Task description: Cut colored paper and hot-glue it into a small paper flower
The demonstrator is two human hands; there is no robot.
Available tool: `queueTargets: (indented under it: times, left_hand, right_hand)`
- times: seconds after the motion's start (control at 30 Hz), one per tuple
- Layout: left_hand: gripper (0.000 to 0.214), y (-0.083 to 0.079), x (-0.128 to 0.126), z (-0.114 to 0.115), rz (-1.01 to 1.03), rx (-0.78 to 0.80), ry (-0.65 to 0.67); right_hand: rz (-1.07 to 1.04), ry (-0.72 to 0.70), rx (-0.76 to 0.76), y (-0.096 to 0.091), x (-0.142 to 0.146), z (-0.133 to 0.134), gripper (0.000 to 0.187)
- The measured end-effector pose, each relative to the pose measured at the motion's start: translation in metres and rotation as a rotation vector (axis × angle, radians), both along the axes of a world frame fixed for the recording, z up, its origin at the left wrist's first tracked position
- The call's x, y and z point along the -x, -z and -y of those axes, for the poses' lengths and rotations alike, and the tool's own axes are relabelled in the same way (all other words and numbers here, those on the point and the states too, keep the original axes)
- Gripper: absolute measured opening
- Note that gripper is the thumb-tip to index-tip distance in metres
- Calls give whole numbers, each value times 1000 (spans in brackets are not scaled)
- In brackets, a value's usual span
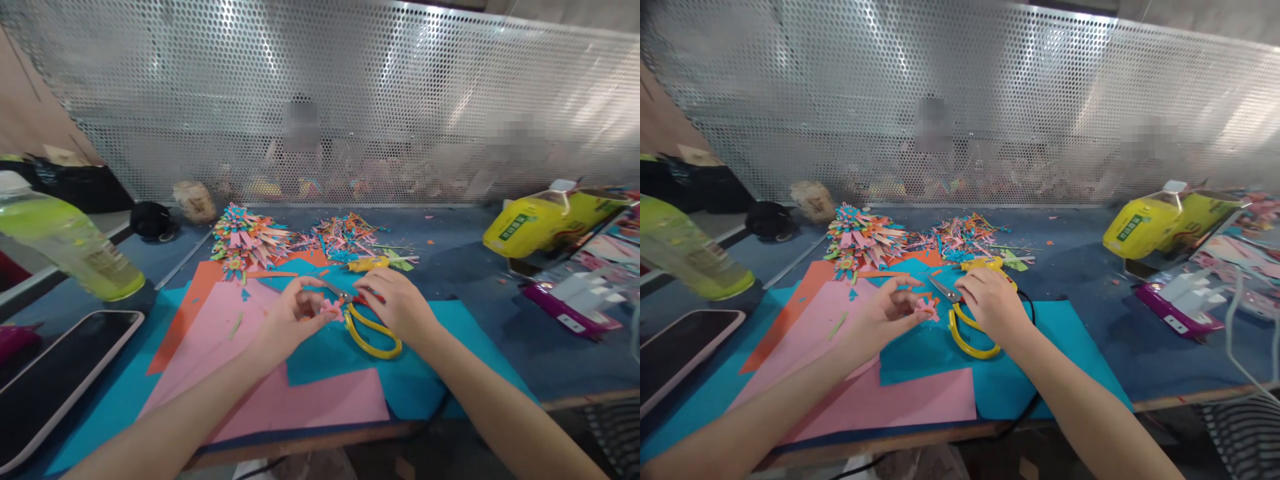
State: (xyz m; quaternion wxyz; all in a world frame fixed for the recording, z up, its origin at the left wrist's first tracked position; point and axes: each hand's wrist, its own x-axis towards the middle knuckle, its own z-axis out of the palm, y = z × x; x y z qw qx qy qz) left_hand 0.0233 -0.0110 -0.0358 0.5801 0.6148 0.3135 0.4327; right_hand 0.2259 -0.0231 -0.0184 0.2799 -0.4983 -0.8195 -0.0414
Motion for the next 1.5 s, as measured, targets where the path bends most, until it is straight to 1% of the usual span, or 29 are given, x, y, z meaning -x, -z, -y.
queueTargets:
  times: [0.1,0.13,0.17,0.23,0.27,0.3,0.33,0.4,0.43,0.47,0.5,0.57,0.7,0.9,1.07,1.2,1.3,1.5]
  left_hand:
    - [38,-2,0,3,-18,-8,-20]
    - [38,-3,0,3,-30,-22,-33]
    - [38,-5,1,4,-50,-45,-51]
    - [37,-7,4,4,-133,-159,-116]
    - [33,-7,6,3,-200,-265,-162]
    - [27,-8,8,3,-282,-404,-200]
    - [21,-8,11,2,-368,-567,-225]
    - [13,-8,17,1,-509,-908,-242]
    - [14,-7,20,1,-551,-1054,-235]
    - [17,-6,23,0,-571,-1175,-226]
    - [20,-4,25,0,-582,-1268,-214]
    - [25,-1,28,0,-593,-1381,-199]
    - [27,1,29,1,-598,-1454,-200]
    - [26,-5,27,3,-599,-1572,-234]
    - [27,-7,25,4,-585,-1574,-231]
    - [25,-8,24,5,-610,-1607,-243]
    - [25,-7,23,5,-629,-1589,-239]
    - [26,-7,23,4,-601,-1580,-223]
  right_hand:
    - [122,178,43,2,-6,-4,18]
    - [135,210,58,2,-7,-5,19]
    - [122,211,65,1,-8,-5,19]
    - [16,121,85,-2,-4,-3,18]
    - [-71,49,109,-4,-1,-1,18]
    - [-167,-7,183,-5,2,1,20]
    - [-260,-33,286,-7,6,3,26]
    - [-431,-144,582,-8,13,7,36]
    - [-506,-202,720,-8,15,9,38]
    - [-573,-265,839,-7,17,9,38]
    - [-631,-320,926,-7,18,10,38]
    - [-722,-387,1008,-6,19,10,38]
    - [-854,-412,1076,-8,18,11,44]
    - [-811,-412,1058,-6,19,11,35]
    - [-854,-371,1089,-2,20,10,32]
    - [-886,-357,1111,-2,21,10,31]
    - [-900,-349,1115,-3,22,11,32]
    - [-858,-338,1122,-6,21,11,33]
